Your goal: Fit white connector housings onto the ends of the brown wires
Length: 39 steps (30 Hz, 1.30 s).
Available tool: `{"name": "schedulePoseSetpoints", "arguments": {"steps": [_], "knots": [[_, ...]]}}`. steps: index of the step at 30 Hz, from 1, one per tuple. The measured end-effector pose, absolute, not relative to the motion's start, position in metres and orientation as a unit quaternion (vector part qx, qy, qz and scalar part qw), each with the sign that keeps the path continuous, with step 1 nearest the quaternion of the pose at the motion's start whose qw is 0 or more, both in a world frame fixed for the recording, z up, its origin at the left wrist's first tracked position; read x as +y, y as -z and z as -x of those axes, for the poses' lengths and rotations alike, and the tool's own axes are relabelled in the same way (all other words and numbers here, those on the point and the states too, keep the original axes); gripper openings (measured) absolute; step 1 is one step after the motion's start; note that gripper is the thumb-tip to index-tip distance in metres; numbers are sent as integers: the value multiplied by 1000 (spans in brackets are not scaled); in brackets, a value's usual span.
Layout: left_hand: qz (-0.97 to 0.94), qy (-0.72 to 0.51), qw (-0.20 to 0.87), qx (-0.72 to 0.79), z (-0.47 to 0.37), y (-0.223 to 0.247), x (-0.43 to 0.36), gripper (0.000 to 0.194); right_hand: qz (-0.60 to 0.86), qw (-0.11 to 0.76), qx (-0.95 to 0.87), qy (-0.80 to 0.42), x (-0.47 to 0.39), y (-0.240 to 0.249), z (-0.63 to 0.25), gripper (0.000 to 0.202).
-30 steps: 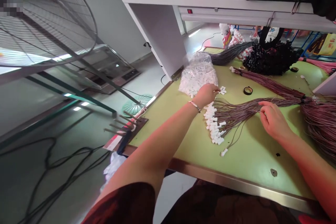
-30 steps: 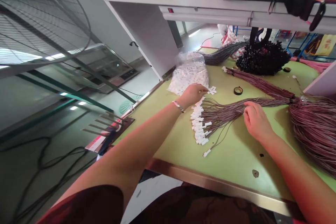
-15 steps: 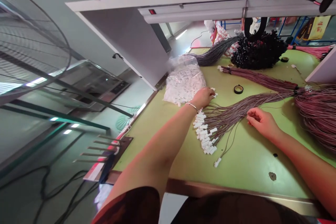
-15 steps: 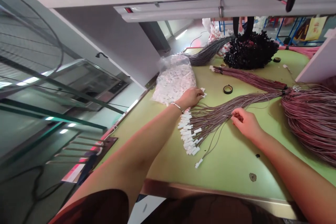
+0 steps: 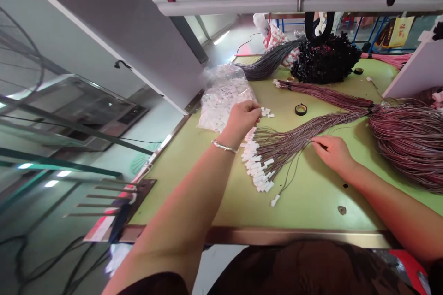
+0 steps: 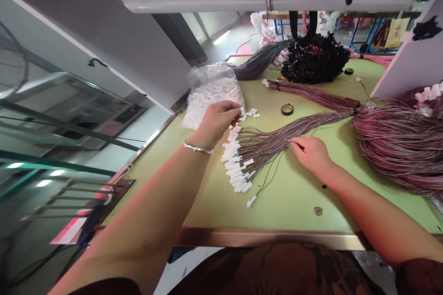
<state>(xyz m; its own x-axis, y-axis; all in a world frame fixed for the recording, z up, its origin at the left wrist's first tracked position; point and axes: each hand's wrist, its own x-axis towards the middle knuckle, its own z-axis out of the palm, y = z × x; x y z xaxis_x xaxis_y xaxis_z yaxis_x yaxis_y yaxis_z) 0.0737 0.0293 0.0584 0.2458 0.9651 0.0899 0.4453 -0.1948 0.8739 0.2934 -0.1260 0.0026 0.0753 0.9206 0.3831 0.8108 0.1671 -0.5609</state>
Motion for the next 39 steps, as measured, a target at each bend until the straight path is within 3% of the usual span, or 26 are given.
{"name": "schedulePoseSetpoints", "arguments": {"steps": [3,7,14,21,25,32,39], "knots": [[-595,-310,593,444,-90,-62,-19,9,639,353,-680,-69,-131,-10,-290,22],[-533,-286,716,349,-113,-43,-64,16,634,357,-683,-70,-139,-21,-288,22],[-523,-319,723,320,-120,-26,-73,14,641,295,-704,-74,-142,-25,-290,26],[-573,-296,690,328,-119,-25,-75,17,630,290,-714,-93,-139,-21,-292,24],[-584,-304,667,348,-121,-22,-76,13,602,308,-727,-117,-138,-18,-293,20],[-536,-295,722,325,-121,-15,-71,19,627,397,-644,-188,-138,-13,-291,11],[-536,-293,722,326,-123,-16,-72,21,617,386,-678,-106,-139,-10,-289,10]]}}
